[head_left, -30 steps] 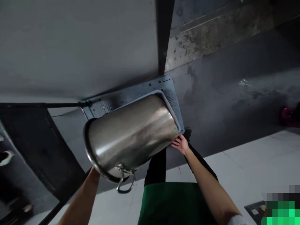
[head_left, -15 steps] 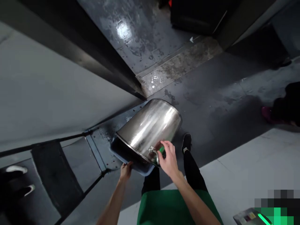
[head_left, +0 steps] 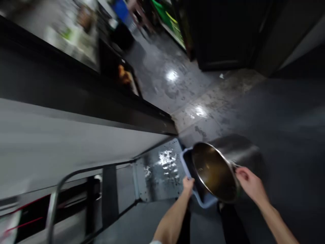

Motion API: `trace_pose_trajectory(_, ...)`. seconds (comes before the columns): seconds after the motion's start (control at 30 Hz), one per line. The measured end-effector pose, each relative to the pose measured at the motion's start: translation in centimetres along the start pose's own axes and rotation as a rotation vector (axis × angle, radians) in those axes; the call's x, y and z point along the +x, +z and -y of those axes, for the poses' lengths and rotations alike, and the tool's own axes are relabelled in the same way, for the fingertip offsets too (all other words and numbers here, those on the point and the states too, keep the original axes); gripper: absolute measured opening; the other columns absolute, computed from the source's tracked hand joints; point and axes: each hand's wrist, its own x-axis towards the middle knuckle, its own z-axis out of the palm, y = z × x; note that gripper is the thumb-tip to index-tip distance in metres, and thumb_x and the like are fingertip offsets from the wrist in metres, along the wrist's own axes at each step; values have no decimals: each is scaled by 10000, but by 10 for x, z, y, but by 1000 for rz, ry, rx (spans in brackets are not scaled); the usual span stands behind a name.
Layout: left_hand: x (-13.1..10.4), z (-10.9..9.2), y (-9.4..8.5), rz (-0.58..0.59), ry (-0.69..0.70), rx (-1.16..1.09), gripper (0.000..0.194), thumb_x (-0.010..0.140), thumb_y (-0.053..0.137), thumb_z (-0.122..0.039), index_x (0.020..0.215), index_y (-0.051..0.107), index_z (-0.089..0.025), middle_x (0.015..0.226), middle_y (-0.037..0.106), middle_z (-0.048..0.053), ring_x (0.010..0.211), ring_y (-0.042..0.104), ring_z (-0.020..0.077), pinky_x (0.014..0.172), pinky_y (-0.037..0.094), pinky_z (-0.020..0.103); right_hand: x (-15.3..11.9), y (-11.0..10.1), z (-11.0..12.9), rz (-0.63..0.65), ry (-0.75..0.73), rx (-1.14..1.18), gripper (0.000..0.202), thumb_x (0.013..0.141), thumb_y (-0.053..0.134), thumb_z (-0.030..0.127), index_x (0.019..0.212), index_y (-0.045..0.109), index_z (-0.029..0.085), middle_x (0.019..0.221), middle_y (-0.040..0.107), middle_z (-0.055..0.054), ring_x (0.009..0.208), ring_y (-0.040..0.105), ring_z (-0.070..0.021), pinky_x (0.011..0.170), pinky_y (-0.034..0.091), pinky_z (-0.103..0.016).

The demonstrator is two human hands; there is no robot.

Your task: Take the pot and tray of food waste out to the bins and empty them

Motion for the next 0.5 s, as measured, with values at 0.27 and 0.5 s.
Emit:
trace_pose_trajectory(0.27,3,-97,70,305,-280,-826,396,383,609,-106,734,556,-281,662,602,23,672,680,258,546,493,345,69,-110,-93,-30,182,30,470,476,642,656,826,618,343,740,646,-91,612,645,-311,695,469,-497)
trace_pose_trajectory(0.5,5,-150,122,567,-443,-990,561,251,571,-115,779,588,-302,965,659,162,990,699,442,581,530,494,79,-136,-128,-81,282,49,364,555,649,633,843,580,422,788,657,-137,655,673,-339,744,478,-547)
